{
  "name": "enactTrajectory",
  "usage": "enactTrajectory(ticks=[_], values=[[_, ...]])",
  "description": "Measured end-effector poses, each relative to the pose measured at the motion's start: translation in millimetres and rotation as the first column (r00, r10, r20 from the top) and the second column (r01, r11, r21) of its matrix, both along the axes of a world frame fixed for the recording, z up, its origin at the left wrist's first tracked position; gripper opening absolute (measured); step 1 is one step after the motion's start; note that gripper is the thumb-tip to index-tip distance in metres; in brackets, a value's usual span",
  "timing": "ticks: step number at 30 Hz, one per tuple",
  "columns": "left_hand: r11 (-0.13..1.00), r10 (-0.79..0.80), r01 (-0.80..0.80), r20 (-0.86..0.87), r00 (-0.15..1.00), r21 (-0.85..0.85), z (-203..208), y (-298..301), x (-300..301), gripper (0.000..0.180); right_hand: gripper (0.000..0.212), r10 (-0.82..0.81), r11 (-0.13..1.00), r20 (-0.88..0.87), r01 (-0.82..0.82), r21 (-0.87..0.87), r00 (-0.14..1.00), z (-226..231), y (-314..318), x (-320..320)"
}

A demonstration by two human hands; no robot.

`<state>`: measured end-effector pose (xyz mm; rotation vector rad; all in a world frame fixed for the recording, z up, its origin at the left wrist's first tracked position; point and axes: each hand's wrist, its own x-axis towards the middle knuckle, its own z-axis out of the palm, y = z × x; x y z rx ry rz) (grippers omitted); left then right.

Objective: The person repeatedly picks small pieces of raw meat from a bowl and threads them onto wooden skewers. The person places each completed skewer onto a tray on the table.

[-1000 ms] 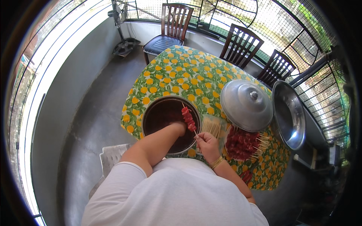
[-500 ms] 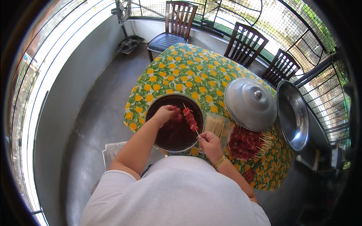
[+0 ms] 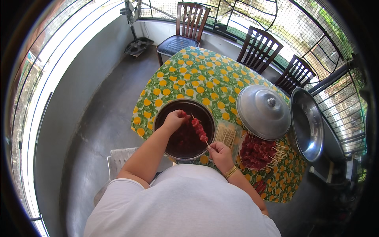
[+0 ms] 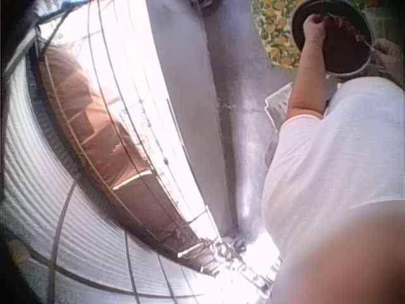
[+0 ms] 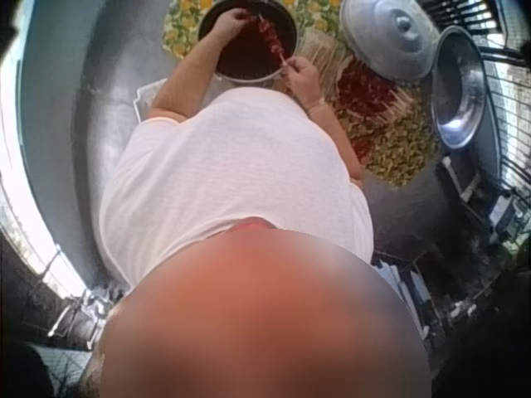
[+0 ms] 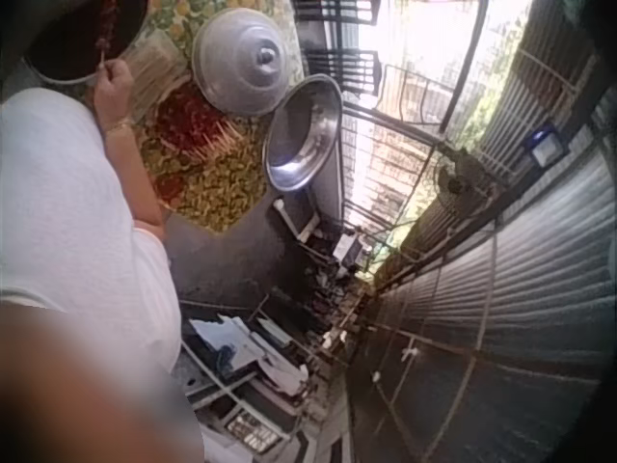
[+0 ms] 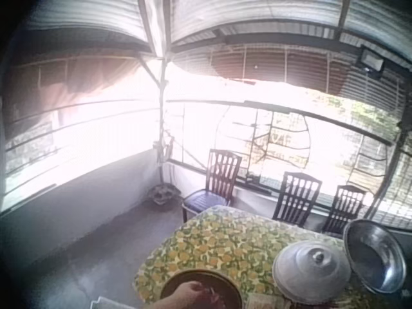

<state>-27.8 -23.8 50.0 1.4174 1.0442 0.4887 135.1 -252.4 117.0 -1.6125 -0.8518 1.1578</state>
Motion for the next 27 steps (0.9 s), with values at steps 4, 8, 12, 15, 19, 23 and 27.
enactTrajectory(ticks=[4, 8, 12, 15, 19, 23, 27], values=[[0.997, 0.047, -0.042, 0.068, 0.997, -0.071, 8.6, 3.6, 5.6, 0.013, 0.01, 0.009, 1.0, -0.012, -0.009, 0.015, 1.0, 0.2, -1.1, 0.1], [0.913, 0.216, -0.122, 0.207, 0.954, -0.39, 13.9, 3.6, 7.3, 0.023, 0.009, 0.03, 1.0, 0.01, -0.03, 0.006, 1.0, 5.1, -0.6, -1.3], [0.824, 0.297, -0.063, 0.335, 0.894, -0.563, 15.3, 4.9, 3.2, 0.032, 0.009, 0.047, 0.999, 0.007, -0.047, 0.001, 0.999, 8.3, 0.1, -1.1], [0.837, 0.305, -0.045, 0.397, 0.866, -0.545, 15.7, 6.3, 1.8, 0.035, 0.009, 0.045, 0.999, 0.031, -0.045, -0.017, 0.998, 7.2, 1.2, -0.8], [0.859, 0.275, -0.036, 0.401, 0.874, -0.511, 19.2, 7.3, 0.6, 0.036, 0.009, 0.052, 0.999, 0.042, -0.052, 0.013, 0.998, 5.9, 2.0, -0.2], [0.877, 0.254, -0.032, 0.406, 0.878, -0.479, 25.0, 5.7, 1.8, 0.037, 0.009, 0.048, 0.999, 0.047, -0.049, 0.014, 0.998, 5.5, 2.3, -0.1], [0.898, 0.25, -0.043, 0.428, 0.869, -0.437, 30.5, 3.8, 5.3, 0.036, 0.009, 0.045, 0.998, 0.129, -0.05, 0.041, 0.991, 5.1, 1.8, -0.5]])
